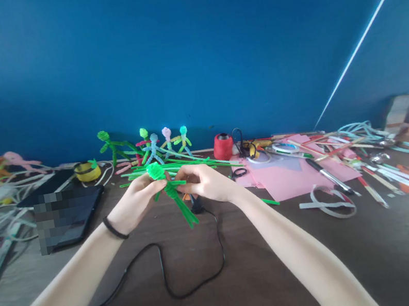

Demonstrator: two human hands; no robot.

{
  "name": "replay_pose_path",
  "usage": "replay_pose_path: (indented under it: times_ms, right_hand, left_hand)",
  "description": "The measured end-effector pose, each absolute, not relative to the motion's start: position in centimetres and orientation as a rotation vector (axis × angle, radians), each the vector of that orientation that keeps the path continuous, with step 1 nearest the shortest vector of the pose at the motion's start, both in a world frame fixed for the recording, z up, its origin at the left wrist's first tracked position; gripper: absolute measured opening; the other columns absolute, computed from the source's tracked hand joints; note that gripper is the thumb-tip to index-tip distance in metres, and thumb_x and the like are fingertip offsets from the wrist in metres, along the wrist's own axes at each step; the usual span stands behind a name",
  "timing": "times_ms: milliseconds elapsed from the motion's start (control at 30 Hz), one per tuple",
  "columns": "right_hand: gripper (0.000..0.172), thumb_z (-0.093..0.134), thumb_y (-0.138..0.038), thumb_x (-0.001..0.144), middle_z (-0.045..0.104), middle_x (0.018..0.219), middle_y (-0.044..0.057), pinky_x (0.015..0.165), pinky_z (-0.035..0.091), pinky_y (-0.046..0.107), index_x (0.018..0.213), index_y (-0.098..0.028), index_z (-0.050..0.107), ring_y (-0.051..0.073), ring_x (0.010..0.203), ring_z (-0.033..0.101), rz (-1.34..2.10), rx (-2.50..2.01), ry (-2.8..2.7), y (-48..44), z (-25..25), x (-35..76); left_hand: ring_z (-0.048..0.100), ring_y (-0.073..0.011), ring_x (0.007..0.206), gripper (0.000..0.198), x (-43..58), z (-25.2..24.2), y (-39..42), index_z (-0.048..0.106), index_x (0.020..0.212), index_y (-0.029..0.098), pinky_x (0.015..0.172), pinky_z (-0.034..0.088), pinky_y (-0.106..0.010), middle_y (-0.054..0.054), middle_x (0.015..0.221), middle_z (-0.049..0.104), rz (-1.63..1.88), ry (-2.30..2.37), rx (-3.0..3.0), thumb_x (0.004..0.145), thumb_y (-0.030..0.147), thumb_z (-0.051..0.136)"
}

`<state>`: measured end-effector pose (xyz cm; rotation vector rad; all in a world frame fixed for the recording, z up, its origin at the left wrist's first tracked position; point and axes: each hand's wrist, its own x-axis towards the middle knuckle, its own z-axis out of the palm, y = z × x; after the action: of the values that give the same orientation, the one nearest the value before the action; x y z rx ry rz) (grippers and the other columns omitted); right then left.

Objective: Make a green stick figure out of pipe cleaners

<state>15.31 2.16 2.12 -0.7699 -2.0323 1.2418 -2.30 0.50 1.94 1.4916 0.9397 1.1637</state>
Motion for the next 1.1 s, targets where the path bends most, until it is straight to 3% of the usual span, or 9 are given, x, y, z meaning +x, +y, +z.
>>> replay_pose_path:
  times_ms: [233,433,633,800,1100]
  right_hand:
    - [0.015,0.058,-0.028,0.073,0.059,0.072,0.000,0.058,0.041,0.021,0.078,-0.015,0.057,0.009,0.063,0.054,1.316,-0.702,-2.100,3.4,1.5,16.1]
    - [0.010,0.057,-0.022,0.073,0.060,0.077,0.001,0.064,0.043,0.024,0.080,-0.015,0.060,0.011,0.070,0.056,1.032,-0.767,-2.141,2.9,1.9,16.1]
    - [0.009,0.054,-0.016,0.077,0.058,0.076,0.002,0.067,0.042,0.025,0.074,-0.015,0.063,0.012,0.071,0.054,0.501,-0.755,-2.277,1.8,2.8,15.6]
    - [0.014,0.048,-0.012,0.080,0.057,0.078,0.005,0.065,0.040,0.024,0.076,-0.013,0.061,0.012,0.070,0.053,0.195,-0.773,-2.366,1.0,3.1,15.3]
    - [0.020,0.040,-0.012,0.084,0.054,0.078,0.006,0.062,0.038,0.023,0.077,-0.012,0.059,0.012,0.070,0.050,-0.046,-0.799,-2.495,0.8,2.4,14.7]
  left_hand:
    - [0.048,-0.0126,0.068,0.013,-2.4,2.1,0.0,0.058,0.075,0.015,0.067,0.036,-0.026,0.001,0.070,0.054,0.995,0.919,1.453,0.066,0.025,0.057]
    - [0.047,-0.0116,0.063,0.013,-2.3,2.4,-0.2,0.057,0.073,0.014,0.062,0.036,-0.025,0.001,0.068,0.054,0.899,0.936,1.450,0.064,0.023,0.057]
    - [0.048,-0.0123,0.063,0.009,-2.0,2.9,-0.2,0.056,0.070,0.014,0.060,0.036,-0.025,0.002,0.066,0.055,0.802,0.989,1.571,0.062,0.019,0.054]
    - [0.043,-0.0089,0.051,0.005,-1.9,2.9,-0.3,0.051,0.063,0.015,0.050,0.032,-0.022,0.005,0.053,0.048,0.775,1.047,1.603,0.065,0.019,0.052]
    - [0.035,-0.0069,0.046,0.007,-2.1,2.2,0.1,0.046,0.060,0.016,0.046,0.027,-0.022,0.007,0.049,0.041,0.698,1.188,1.743,0.065,0.021,0.048]
